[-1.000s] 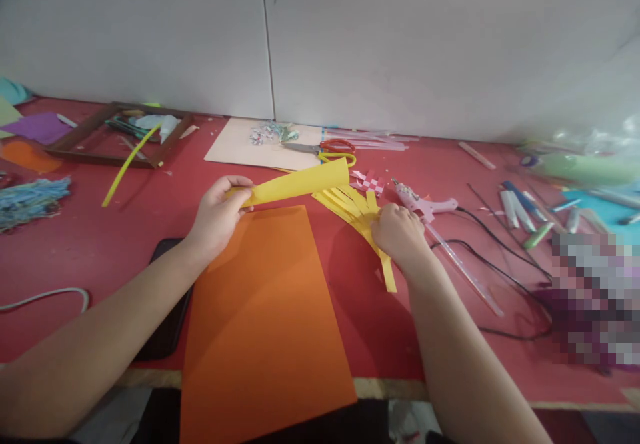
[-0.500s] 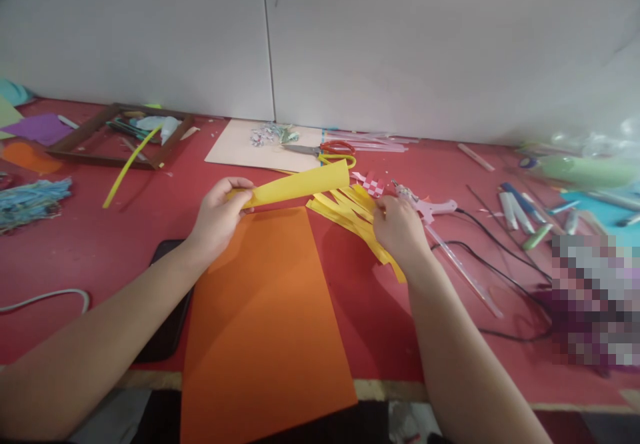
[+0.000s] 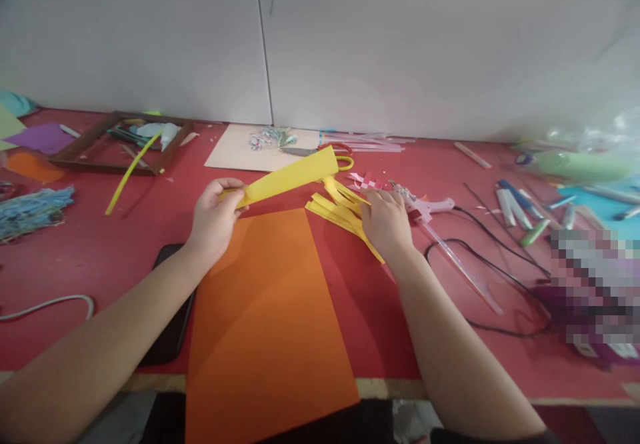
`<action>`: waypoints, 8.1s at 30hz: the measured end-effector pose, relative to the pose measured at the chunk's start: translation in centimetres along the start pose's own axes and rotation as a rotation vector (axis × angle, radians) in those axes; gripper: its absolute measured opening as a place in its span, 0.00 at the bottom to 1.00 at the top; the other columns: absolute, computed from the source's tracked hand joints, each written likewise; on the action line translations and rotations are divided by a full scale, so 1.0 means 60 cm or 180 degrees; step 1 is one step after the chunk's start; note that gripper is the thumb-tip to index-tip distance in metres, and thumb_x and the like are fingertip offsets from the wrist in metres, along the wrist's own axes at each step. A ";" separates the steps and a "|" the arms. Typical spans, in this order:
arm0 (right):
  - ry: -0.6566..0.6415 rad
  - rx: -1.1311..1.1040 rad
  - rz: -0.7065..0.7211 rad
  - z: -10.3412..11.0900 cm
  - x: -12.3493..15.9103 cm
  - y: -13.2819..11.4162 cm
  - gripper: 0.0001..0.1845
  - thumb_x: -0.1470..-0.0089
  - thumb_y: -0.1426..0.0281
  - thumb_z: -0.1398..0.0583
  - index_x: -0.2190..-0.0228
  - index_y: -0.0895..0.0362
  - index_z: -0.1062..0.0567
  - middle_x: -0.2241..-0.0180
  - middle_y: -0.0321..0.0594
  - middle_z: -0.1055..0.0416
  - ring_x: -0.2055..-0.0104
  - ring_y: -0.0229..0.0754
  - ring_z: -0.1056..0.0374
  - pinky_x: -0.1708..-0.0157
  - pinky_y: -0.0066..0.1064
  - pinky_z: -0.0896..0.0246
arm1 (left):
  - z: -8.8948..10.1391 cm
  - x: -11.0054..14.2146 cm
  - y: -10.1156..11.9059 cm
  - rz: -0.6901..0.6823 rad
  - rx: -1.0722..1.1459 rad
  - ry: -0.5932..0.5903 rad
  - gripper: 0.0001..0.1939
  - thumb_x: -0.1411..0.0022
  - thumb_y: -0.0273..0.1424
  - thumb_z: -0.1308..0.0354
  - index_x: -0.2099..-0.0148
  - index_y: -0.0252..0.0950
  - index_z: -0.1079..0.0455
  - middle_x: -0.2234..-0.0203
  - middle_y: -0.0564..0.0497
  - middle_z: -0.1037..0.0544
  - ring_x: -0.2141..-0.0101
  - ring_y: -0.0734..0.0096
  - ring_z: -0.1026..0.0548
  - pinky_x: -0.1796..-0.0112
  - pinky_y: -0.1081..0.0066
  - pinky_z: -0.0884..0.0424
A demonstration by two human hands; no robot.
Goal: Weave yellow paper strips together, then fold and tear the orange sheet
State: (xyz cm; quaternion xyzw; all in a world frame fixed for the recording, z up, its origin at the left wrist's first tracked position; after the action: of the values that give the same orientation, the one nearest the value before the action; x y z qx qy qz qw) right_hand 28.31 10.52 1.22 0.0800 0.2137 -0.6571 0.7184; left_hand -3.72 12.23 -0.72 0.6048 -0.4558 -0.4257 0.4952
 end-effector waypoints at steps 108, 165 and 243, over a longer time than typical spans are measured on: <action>-0.0315 -0.5496 -0.1912 -0.060 0.086 -0.153 0.11 0.61 0.65 0.25 0.75 0.55 0.18 0.77 0.36 0.21 0.77 0.36 0.28 0.74 0.28 0.27 | -0.112 0.086 -0.006 0.0384 -0.0772 -0.2019 0.15 0.49 0.39 0.29 0.69 0.33 0.26 0.75 0.52 0.23 0.73 0.75 0.26 0.69 0.75 0.32; -0.0842 -0.4918 -0.1425 -0.067 0.081 -0.166 0.13 0.54 0.59 0.29 0.75 0.56 0.19 0.80 0.35 0.26 0.77 0.36 0.33 0.72 0.30 0.34 | -0.110 0.088 -0.018 0.0451 -0.0998 -0.2037 0.19 0.47 0.44 0.31 0.61 0.37 0.30 0.73 0.52 0.20 0.74 0.71 0.23 0.72 0.72 0.28; 0.0143 -0.5710 -0.2414 -0.069 0.068 -0.079 0.16 0.62 0.67 0.27 0.82 0.57 0.29 0.84 0.29 0.37 0.82 0.28 0.41 0.80 0.21 0.40 | -0.143 0.132 -0.012 0.0078 -0.1272 -0.3250 0.20 0.41 0.32 0.37 0.46 0.38 0.25 0.56 0.48 0.20 0.66 0.72 0.25 0.66 0.72 0.30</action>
State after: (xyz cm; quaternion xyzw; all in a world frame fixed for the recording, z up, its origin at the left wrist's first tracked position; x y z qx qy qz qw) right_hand 23.02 7.89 -3.39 -0.5586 0.6601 -0.4363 0.2489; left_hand 6.44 6.42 -0.68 0.2103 -0.5554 -0.7376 0.3213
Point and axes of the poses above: each hand's wrist, its own x-axis away from the middle knuckle, its own z-axis out of the back of the hand, y = z × x, the point moved 10 cm from there along -x, towards the middle knuckle
